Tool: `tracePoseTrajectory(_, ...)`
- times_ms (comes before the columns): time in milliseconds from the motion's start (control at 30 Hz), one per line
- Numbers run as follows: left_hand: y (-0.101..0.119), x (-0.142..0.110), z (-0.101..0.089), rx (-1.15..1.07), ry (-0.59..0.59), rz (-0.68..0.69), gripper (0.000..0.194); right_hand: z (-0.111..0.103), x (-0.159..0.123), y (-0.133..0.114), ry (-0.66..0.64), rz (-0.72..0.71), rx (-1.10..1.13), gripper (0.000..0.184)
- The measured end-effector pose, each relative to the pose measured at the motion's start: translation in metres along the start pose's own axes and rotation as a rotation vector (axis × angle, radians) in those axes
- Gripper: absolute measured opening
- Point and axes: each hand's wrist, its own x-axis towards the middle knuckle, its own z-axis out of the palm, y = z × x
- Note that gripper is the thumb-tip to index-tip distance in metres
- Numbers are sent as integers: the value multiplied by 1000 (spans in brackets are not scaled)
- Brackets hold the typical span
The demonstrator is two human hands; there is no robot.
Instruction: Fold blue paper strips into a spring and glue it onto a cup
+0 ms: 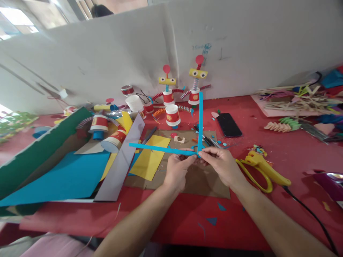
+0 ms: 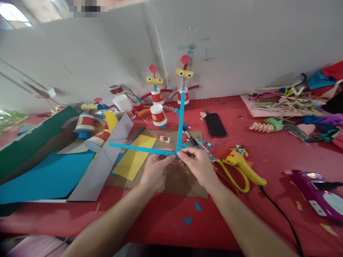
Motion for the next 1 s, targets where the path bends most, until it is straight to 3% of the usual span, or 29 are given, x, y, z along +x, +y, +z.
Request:
tracePoseTrajectory(133,-2,0,-1,-14,28,21,21,4,-1,-3,-21,47,120,25)
tracePoseTrajectory(267,3,0,-4,-69,-63,-48,27,1,0,-6,-6,93,215,24)
tracePoseTrajectory(433,8,5,-7,-243,-81,-344,12,-6,3,-9,-87,151,318,16)
tracePoseTrajectory(533,6,8,-8,-311,-44,-461,17,-5,2,-9,-118,182,323,14)
tracePoseTrajectory(667,3,11,-9,-297,-46,-459,25,-2,2,-8,-113,180,301,15)
tracePoseTrajectory(1000,-3,13,-10,-241,-46,-430,19,1,4,-4,-59,169,268,23)
